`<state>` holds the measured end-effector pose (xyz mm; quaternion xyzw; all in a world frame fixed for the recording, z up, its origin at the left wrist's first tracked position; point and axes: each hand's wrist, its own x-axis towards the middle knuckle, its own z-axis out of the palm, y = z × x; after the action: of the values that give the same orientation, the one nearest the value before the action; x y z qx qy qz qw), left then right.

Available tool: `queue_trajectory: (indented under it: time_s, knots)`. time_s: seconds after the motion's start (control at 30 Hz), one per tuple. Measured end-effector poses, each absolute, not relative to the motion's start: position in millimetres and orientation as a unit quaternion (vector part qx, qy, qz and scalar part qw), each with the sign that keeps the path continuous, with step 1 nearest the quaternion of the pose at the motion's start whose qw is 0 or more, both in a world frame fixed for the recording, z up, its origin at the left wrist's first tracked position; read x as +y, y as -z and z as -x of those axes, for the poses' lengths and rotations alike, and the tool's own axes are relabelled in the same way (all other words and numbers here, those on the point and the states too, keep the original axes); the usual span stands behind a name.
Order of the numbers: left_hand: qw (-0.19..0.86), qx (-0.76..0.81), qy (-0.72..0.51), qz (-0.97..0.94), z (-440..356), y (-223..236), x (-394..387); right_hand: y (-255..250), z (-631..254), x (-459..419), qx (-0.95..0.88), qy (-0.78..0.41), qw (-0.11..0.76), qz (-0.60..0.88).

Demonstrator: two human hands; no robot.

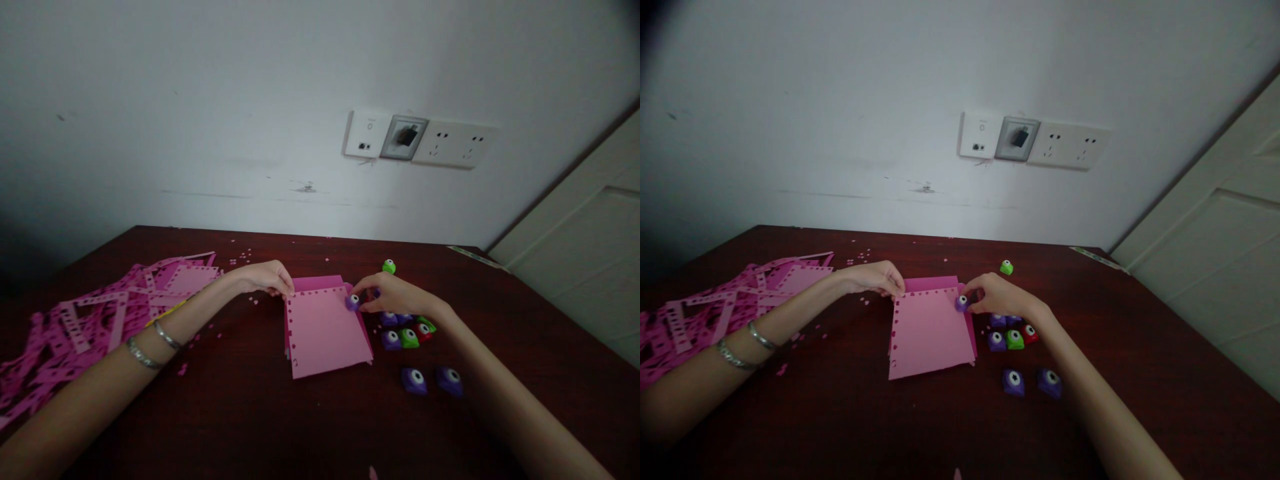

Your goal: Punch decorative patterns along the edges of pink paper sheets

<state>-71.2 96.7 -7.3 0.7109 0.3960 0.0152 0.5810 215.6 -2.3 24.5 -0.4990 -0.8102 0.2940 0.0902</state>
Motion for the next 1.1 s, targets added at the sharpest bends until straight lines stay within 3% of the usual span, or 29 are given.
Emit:
queue_trajectory:
  time_s: [0.73,1.1]
  knots:
    - [0.49,0.418,-0.028,-0.765,63.2,12.2,88.8,-26.1,-199.2,-8.5,-0.834,-0.22,0.038,0.505]
    - [0.24,0.453,-0.019,-0.858,51.4,8.7,75.1,-27.9,-195.0,-12.7,-0.825,-0.194,0.019,0.53]
